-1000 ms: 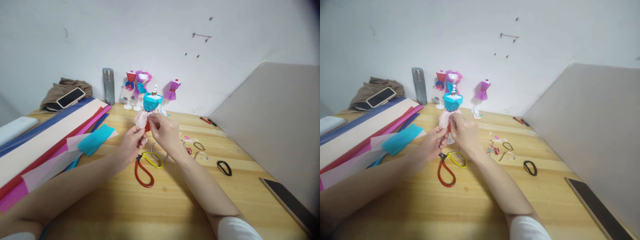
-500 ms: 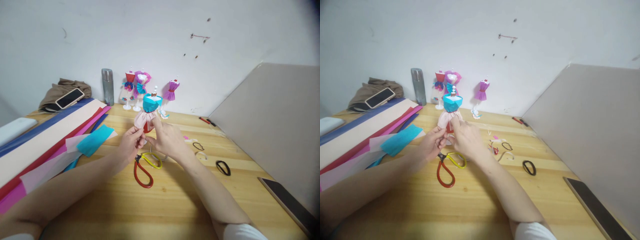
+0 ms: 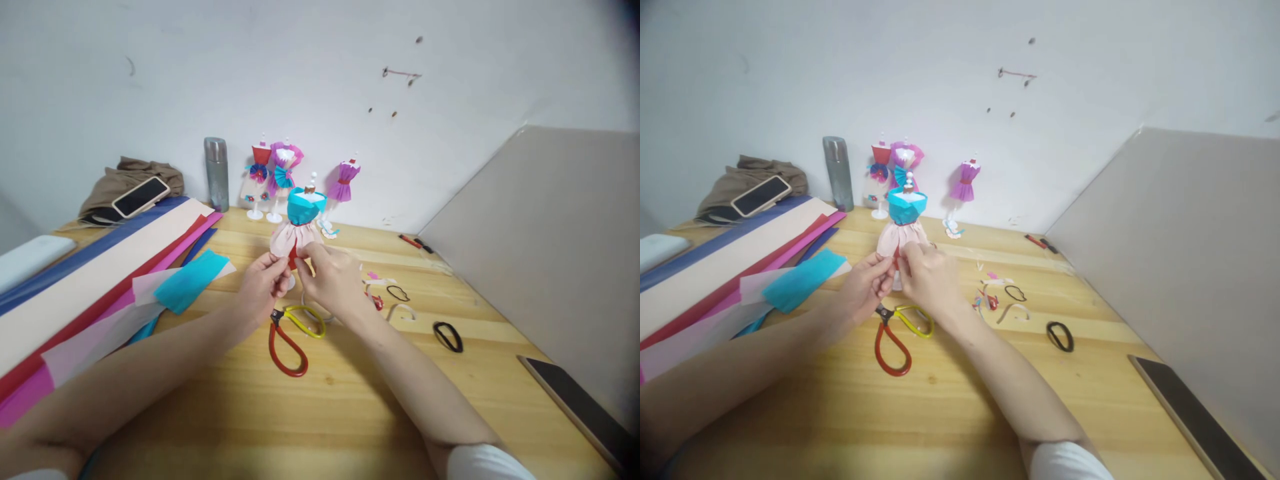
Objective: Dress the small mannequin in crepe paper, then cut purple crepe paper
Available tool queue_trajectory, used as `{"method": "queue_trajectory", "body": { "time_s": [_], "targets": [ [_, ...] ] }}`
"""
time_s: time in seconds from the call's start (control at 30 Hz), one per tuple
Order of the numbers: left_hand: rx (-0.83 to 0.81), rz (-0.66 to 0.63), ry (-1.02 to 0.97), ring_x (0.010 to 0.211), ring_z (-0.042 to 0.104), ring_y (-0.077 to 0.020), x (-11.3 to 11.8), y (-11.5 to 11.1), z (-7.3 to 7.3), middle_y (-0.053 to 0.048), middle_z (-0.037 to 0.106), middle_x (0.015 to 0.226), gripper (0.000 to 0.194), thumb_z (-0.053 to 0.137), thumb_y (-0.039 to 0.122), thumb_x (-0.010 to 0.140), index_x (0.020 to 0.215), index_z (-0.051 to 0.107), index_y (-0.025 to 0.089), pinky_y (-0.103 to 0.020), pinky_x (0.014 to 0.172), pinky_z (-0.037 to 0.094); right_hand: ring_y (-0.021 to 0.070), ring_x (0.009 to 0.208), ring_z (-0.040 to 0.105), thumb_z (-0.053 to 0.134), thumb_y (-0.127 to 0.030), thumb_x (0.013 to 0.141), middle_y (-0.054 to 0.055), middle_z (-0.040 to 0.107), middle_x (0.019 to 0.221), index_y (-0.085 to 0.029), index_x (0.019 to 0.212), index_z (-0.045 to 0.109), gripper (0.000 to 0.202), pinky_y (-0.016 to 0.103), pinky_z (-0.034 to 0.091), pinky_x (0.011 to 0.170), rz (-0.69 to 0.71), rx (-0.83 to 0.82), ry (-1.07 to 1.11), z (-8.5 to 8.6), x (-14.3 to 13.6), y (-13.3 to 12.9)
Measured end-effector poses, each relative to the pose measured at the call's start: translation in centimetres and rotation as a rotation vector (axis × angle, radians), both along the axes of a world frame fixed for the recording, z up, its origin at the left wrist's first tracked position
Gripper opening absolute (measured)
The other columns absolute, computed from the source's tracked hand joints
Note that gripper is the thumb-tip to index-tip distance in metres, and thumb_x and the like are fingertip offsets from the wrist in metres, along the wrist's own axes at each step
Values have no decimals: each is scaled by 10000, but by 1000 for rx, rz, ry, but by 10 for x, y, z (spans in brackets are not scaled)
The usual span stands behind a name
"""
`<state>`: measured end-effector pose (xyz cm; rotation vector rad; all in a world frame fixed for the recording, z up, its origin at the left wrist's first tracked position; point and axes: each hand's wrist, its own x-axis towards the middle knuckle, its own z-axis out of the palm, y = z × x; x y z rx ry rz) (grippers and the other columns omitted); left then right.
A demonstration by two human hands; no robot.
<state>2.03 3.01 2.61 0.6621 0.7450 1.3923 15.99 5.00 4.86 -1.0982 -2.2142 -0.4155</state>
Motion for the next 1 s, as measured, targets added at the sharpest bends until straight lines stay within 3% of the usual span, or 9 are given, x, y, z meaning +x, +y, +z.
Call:
{"method": "queue_trajectory", "body": {
  "time_s": [0.17, 0.63, 1.0],
  "targets": [
    [-15, 15, 0, 374, 442, -31, 1, -1, 1, 41, 549, 556, 171, 654, 136, 819, 695, 536, 139, -141, 367, 258, 148, 569, 551, 536, -221, 888, 29, 651, 649, -175, 852, 661, 137, 256, 336, 579, 48, -97, 125, 2, -3, -2],
    [-6, 7, 17, 383, 438, -30, 3, 0, -2, 46, 541, 551, 199, 721, 169, 780, 700, 541, 142, -144, 376, 248, 148, 599, 581, 553, -216, 887, 31, 676, 691, -171, 883, 680, 135, 251, 365, 605, 28, -299, 148, 6, -7, -2],
    [26, 5, -7, 377, 446, -30, 4, 1, -6, 46, 548, 549, 186, 707, 153, 763, 688, 538, 139, -138, 369, 247, 156, 624, 578, 560, -205, 876, 36, 678, 702, -172, 854, 662, 109, 251, 339, 600, 17, -317, 119, 6, -7, 0]
  ]
}}
